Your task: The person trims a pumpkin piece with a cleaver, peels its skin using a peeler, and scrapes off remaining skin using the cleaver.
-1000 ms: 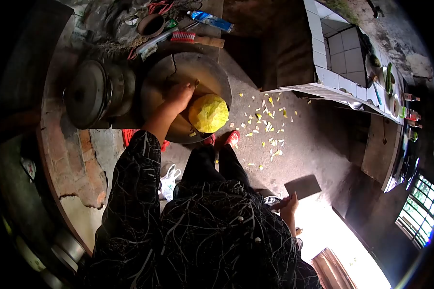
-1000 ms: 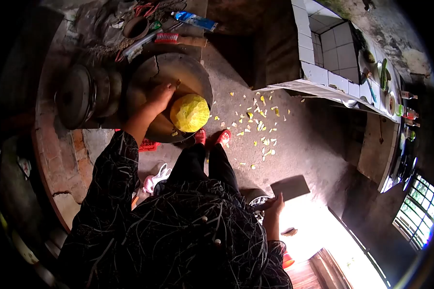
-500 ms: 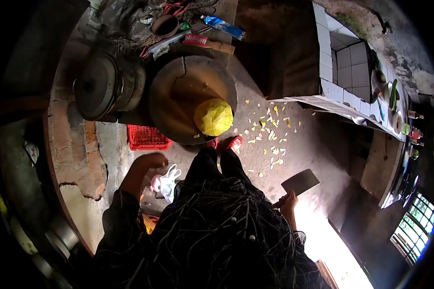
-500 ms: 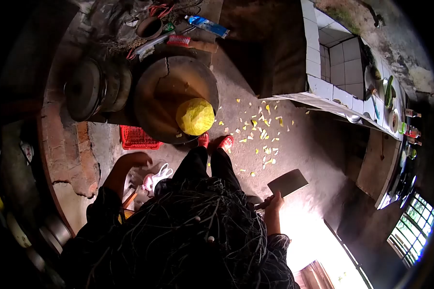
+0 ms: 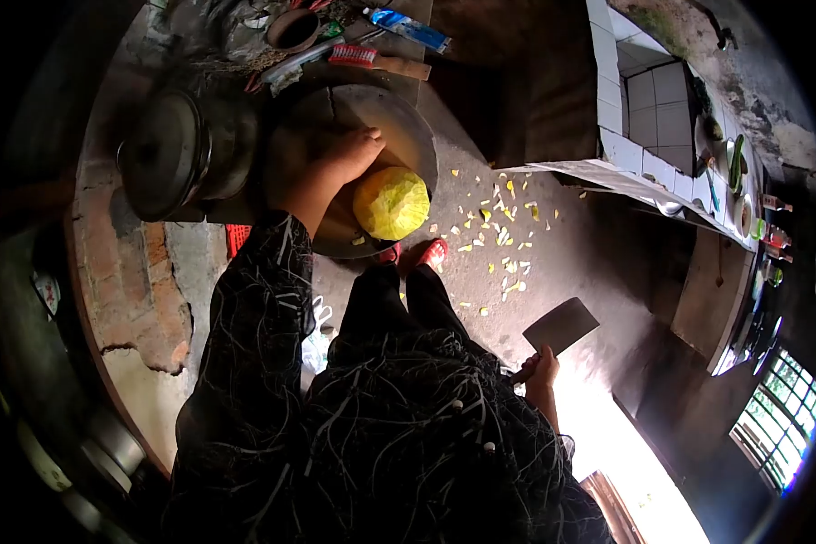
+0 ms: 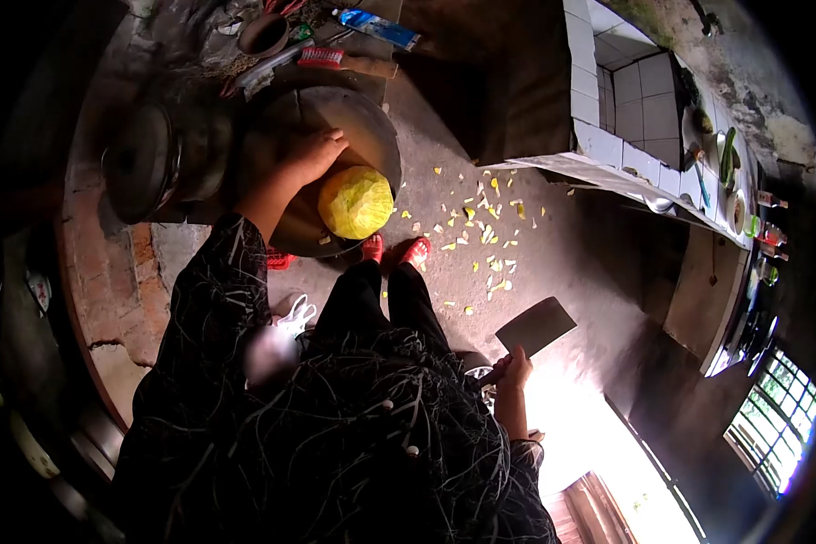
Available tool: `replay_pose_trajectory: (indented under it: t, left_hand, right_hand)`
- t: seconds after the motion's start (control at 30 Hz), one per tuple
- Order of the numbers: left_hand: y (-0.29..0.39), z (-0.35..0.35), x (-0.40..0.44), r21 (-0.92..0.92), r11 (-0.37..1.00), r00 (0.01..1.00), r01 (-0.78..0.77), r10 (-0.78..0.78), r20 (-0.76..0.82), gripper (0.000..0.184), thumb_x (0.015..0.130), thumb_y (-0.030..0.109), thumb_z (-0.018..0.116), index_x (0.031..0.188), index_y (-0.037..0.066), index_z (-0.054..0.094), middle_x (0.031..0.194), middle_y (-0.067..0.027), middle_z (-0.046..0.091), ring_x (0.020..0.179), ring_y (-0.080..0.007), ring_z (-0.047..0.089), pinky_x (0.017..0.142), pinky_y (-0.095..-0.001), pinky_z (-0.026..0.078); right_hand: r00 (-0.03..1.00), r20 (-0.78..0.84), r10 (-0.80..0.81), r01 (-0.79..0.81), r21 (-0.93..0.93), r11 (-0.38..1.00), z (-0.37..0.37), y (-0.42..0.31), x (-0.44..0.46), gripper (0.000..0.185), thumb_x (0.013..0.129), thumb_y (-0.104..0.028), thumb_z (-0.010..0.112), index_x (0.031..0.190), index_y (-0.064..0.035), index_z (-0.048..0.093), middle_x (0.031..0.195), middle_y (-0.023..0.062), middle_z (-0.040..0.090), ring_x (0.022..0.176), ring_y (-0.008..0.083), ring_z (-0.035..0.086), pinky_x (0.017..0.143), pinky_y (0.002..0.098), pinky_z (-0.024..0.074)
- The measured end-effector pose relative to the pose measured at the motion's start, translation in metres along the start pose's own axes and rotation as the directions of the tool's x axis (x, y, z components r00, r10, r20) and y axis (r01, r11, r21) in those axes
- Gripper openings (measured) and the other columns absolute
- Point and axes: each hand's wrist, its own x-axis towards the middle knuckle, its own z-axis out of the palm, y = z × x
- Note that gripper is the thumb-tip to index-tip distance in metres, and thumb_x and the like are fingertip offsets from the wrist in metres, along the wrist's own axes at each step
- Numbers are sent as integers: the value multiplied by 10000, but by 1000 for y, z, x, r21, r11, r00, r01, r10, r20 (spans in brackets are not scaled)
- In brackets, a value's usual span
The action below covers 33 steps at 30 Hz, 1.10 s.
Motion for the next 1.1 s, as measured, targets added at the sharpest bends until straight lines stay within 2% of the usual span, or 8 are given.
replay_pose_trajectory:
  t: [0.3,0.4,0.6,0.63,0.67,0.77,0.97,1.1]
  left_hand:
    - [-8,14,-88,-170,946,944,275,-299,-141,120,822,87,552,882,0,607,940,-204,615,887,-351,596,773,-406,477]
    - [18,37,-145,-378,822,905,425,-396,157,78,768,70,586,834,46,621,878,-169,625,820,-335,601,698,-397,486]
    - [125,80,-149,-422,784,797,455,-570,-201,95,727,47,550,786,35,625,790,-173,611,776,-360,601,666,-438,476]
    - [152,92,-146,-425,830,846,362,-484,-223,99,718,58,537,758,27,622,756,-184,606,736,-364,603,655,-442,475]
    - [174,92,-141,-428,872,965,236,-157,212,106,737,101,536,731,37,620,755,-157,605,772,-337,606,654,-428,473]
    - [220,113,-135,-745,585,911,-319,406,-72,54,748,97,605,725,47,608,880,-112,600,859,-287,563,743,-368,453]
    - [177,43,-125,-389,919,856,63,-250,-452,119,721,85,662,784,55,565,928,-126,553,887,-321,536,800,-424,427]
    - [144,25,-118,-266,893,723,362,-450,-525,759,669,261,768,1301,90,383,1270,-236,423,1175,-410,398,962,-492,351]
  right_hand:
    - [993,-50,105,-113,-176,978,-15,10,6,345,834,-294,581,589,-111,422,482,31,403,386,170,425,359,314,359]
    - [997,-56,61,-69,-162,984,-23,11,17,346,820,-287,581,572,-113,414,478,40,414,374,172,416,349,316,353]
    - [997,-66,26,-35,-143,989,-16,2,27,326,824,-229,594,587,-85,423,474,29,378,353,164,404,336,306,351]
    - [998,-64,17,-25,-129,991,-12,-1,28,326,824,-230,597,589,-88,421,476,25,373,354,165,406,337,308,352]
    - [998,-59,8,-15,-113,993,-6,-4,29,326,824,-230,601,592,-91,418,477,22,368,356,166,407,339,310,353]
    - [1000,-9,-1,0,-125,992,10,-19,20,304,832,-248,590,619,-102,429,494,26,384,375,171,420,359,325,386]
    - [999,35,-10,13,-94,996,25,-19,14,279,842,-213,589,644,-91,437,486,27,389,348,162,404,336,315,382]
    - [998,52,25,-17,-154,988,12,3,22,341,843,-272,551,577,-112,411,461,42,388,364,186,421,352,334,390]
